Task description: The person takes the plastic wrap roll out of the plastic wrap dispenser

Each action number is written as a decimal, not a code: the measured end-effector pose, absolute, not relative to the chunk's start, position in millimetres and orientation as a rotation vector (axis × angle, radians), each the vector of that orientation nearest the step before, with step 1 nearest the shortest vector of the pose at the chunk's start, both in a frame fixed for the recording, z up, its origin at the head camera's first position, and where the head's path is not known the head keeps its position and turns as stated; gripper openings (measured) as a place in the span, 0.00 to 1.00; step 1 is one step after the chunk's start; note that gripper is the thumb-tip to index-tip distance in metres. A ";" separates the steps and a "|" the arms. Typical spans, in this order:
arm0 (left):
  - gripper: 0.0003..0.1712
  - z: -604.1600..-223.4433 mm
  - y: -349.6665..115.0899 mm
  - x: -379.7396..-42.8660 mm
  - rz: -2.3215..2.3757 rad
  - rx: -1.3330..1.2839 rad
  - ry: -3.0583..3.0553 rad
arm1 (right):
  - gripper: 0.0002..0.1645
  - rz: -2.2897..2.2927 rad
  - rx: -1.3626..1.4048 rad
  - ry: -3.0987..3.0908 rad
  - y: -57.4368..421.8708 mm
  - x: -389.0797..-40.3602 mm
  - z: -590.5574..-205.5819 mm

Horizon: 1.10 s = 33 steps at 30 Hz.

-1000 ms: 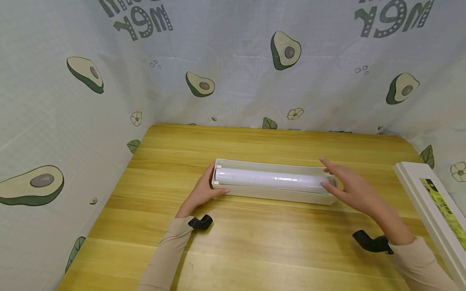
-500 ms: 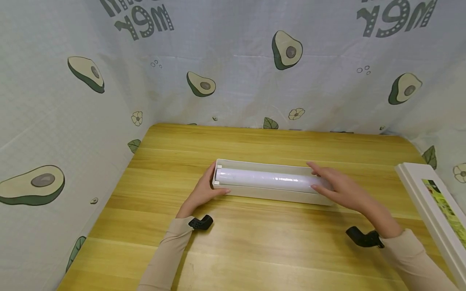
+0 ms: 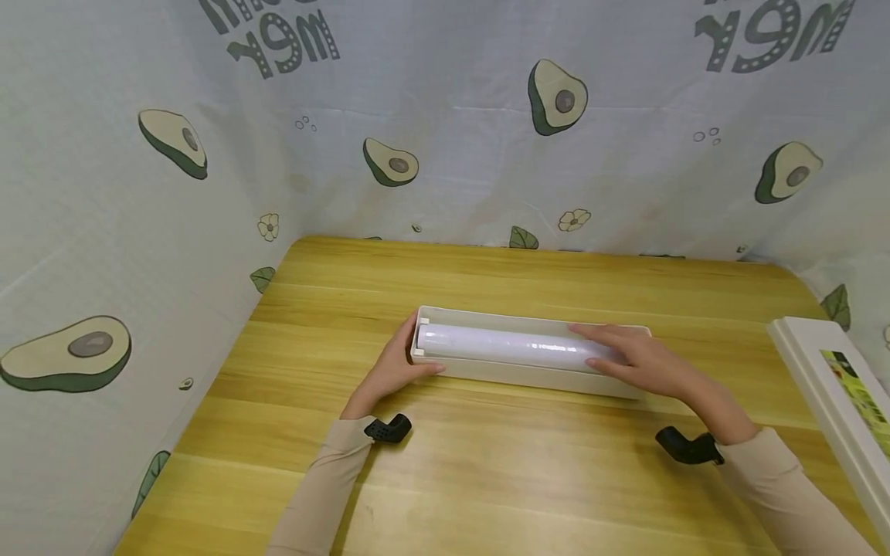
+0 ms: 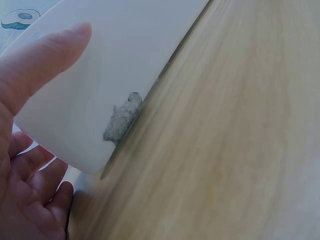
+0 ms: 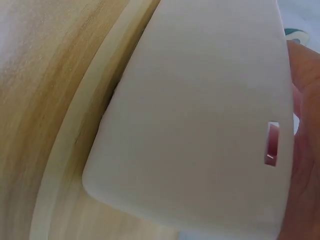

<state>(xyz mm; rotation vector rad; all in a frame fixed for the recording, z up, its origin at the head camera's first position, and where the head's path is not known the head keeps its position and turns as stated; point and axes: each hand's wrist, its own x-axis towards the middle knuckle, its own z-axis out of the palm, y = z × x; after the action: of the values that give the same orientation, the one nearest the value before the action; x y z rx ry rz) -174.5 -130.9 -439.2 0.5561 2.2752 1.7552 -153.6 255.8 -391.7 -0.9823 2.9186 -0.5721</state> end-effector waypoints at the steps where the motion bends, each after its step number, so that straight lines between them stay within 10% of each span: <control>1: 0.57 -439.6 -130.8 -174.6 1.754 0.555 2.275 | 0.32 -0.567 -1.003 2.916 255.5 -154.7 -392.6; 33: 0.57 -437.6 -131.1 -173.1 1.734 0.485 2.291 | 0.34 -0.604 -1.284 2.926 254.6 -174.3 -406.3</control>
<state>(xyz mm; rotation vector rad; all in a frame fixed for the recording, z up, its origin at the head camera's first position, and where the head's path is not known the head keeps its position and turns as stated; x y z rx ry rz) -173.1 -131.1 -437.6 0.4849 2.2910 1.7344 -174.3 254.6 -406.3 -1.2839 2.9263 -0.6040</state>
